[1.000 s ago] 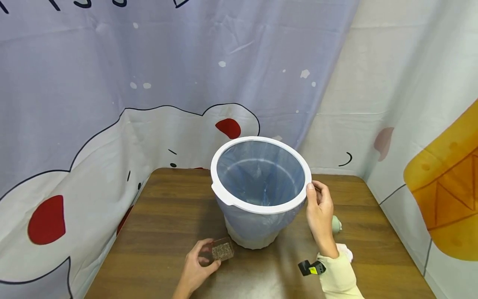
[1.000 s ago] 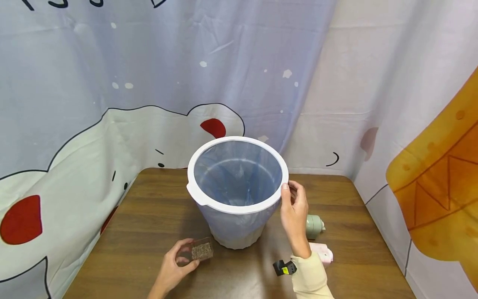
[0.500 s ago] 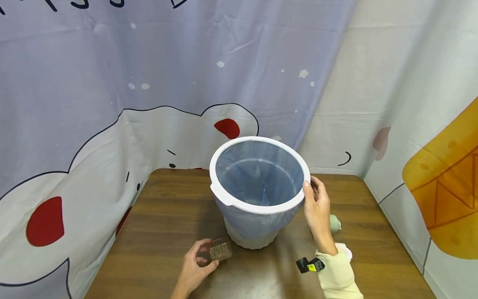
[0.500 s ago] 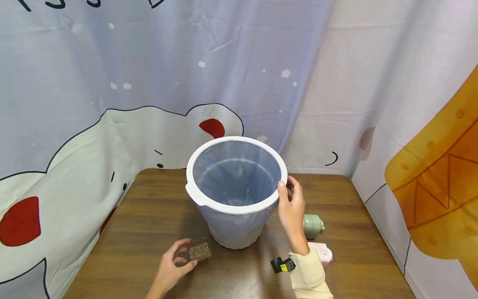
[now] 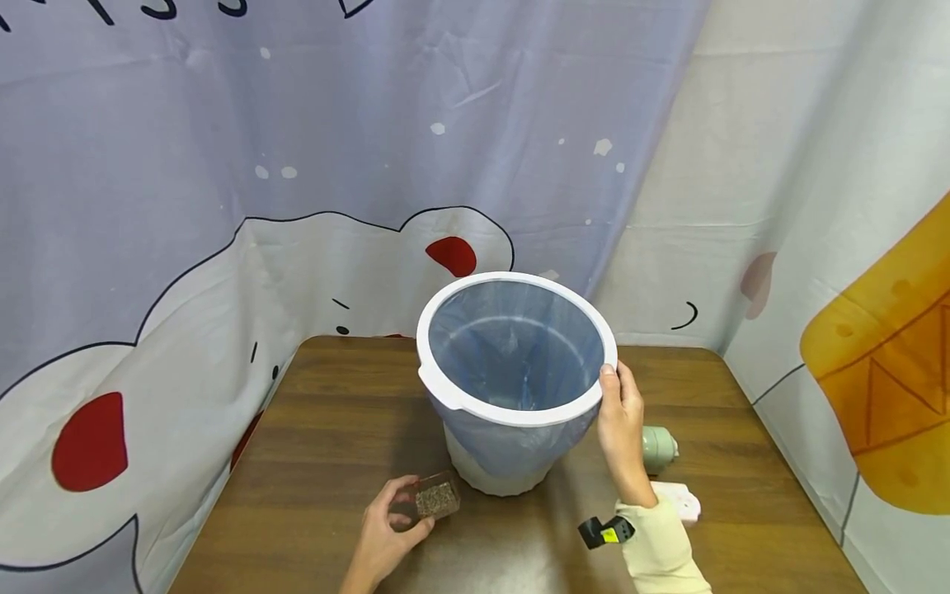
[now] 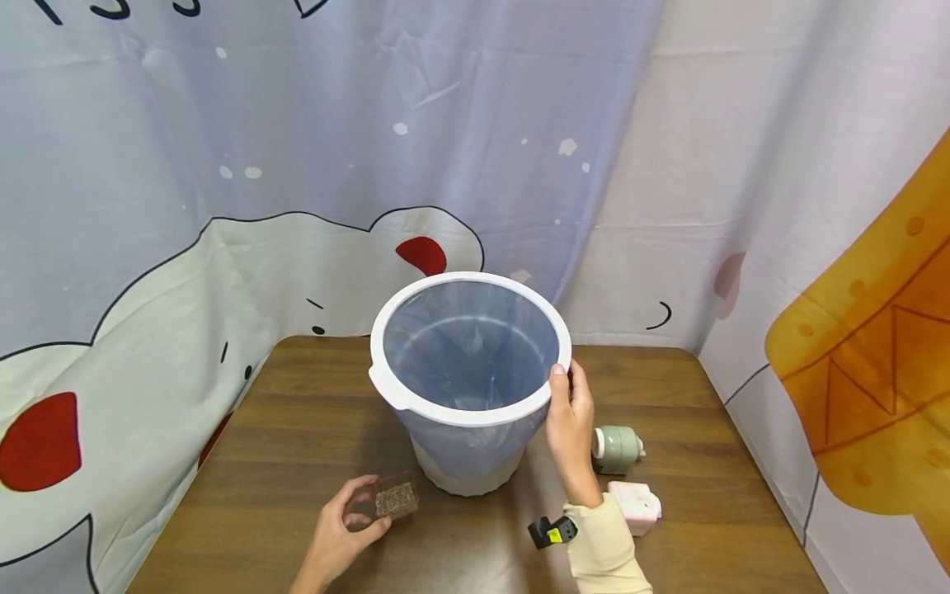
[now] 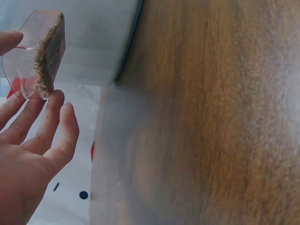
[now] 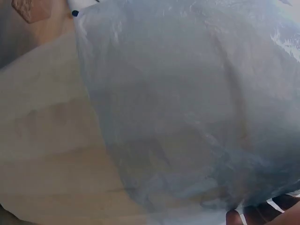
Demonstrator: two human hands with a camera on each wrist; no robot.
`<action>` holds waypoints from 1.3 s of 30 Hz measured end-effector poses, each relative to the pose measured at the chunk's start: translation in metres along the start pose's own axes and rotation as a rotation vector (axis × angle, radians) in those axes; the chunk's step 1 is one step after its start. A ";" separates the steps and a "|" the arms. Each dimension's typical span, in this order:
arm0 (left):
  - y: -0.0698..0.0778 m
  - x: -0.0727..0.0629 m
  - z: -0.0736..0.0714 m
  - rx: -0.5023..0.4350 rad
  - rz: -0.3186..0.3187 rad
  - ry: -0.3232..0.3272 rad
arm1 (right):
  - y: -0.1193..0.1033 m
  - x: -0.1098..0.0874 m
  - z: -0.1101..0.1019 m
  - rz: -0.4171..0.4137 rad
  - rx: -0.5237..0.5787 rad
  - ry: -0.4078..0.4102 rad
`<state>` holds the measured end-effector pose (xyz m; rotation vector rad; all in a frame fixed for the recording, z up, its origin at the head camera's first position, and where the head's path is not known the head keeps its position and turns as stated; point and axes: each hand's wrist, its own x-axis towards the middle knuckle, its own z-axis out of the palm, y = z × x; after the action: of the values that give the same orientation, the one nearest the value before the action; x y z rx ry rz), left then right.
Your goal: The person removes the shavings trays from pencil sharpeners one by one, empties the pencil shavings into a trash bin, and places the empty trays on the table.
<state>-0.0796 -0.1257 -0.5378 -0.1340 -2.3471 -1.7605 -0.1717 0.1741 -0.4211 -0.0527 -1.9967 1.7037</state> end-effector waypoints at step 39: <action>-0.018 0.012 -0.014 -0.026 0.102 0.033 | 0.002 -0.004 0.008 -0.017 0.084 0.087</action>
<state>-0.0930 -0.1443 -0.5481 -0.2229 -2.2531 -1.7328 -0.1718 0.1654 -0.4249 -0.0791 -1.8563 1.7426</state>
